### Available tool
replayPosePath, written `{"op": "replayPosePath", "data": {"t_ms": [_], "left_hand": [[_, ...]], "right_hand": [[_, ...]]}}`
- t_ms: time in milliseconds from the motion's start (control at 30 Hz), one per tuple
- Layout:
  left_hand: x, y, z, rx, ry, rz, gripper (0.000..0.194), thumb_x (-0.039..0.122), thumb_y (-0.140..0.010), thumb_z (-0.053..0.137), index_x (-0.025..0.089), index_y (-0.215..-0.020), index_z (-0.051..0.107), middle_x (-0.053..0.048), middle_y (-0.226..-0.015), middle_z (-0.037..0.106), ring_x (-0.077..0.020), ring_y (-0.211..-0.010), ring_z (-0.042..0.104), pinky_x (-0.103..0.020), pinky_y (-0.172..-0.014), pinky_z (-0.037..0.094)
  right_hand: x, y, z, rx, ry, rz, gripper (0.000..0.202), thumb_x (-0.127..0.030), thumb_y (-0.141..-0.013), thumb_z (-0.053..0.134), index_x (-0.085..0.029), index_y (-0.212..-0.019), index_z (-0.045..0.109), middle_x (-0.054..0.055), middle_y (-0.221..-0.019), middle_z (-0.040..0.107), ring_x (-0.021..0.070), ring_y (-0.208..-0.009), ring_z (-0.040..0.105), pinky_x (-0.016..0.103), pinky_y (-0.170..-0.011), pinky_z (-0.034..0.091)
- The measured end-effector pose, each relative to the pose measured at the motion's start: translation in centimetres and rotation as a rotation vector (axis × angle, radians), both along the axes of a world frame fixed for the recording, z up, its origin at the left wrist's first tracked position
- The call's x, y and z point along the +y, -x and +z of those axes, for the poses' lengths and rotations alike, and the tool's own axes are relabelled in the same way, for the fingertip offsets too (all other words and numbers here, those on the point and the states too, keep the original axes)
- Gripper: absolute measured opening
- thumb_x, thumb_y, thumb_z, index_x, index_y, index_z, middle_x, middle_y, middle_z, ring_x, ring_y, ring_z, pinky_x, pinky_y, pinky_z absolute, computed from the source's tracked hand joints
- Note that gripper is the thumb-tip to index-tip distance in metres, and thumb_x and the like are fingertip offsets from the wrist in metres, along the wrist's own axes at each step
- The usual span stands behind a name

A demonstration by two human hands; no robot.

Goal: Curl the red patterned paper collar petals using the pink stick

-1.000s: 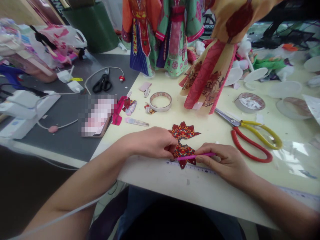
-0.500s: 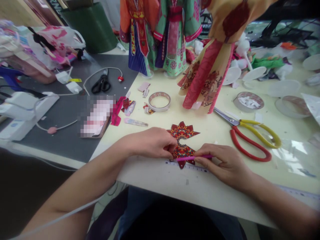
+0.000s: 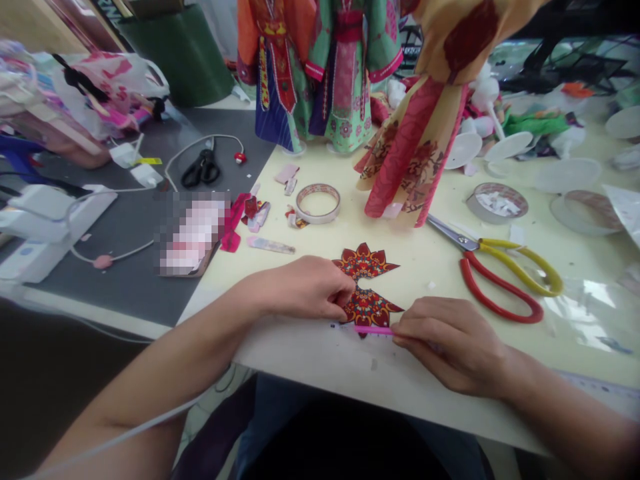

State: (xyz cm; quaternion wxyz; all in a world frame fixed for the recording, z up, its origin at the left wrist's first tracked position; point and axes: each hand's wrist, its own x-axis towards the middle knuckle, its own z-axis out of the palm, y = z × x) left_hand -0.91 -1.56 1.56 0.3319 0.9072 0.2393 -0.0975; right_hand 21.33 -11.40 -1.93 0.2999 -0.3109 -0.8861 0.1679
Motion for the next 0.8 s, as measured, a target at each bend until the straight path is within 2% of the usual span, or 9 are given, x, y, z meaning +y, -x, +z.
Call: {"op": "replayPosePath", "data": {"t_ms": [267, 533, 800], "left_hand": [[0.08, -0.06, 0.37, 0.002, 0.009, -0.006, 0.018, 0.027, -0.079, 0.059, 0.017, -0.065, 0.055, 0.005, -0.057, 0.050, -0.0077, -0.054, 0.042, -0.021, -0.052, 0.026], [-0.04, -0.12, -0.13, 0.007, -0.038, 0.003, 0.018, 0.030, -0.073, 0.065, 0.018, -0.066, 0.054, 0.005, -0.058, 0.050, -0.0078, -0.054, 0.042, -0.021, -0.050, 0.024], [0.08, -0.14, -0.16, -0.001, -0.041, -0.013, 0.017, 0.031, -0.074, 0.065, 0.018, -0.068, 0.055, 0.005, -0.059, 0.051, -0.0082, -0.054, 0.043, -0.021, -0.050, 0.024]], "right_hand": [[-0.16, -0.07, 0.38, 0.008, -0.036, 0.038, 0.014, -0.006, -0.078, 0.054, -0.014, -0.089, 0.055, 0.004, -0.072, 0.059, 0.0122, -0.064, 0.052, 0.026, -0.057, 0.042], [-0.19, 0.06, 0.34, -0.002, -0.057, 0.020, 0.013, -0.006, -0.078, 0.055, -0.014, -0.089, 0.055, 0.004, -0.071, 0.059, 0.0127, -0.065, 0.052, 0.026, -0.057, 0.042], [-0.16, 0.17, 0.44, -0.009, -0.050, 0.004, 0.011, -0.008, -0.080, 0.053, -0.015, -0.089, 0.055, 0.003, -0.070, 0.058, 0.0123, -0.063, 0.052, 0.026, -0.056, 0.042]]}}
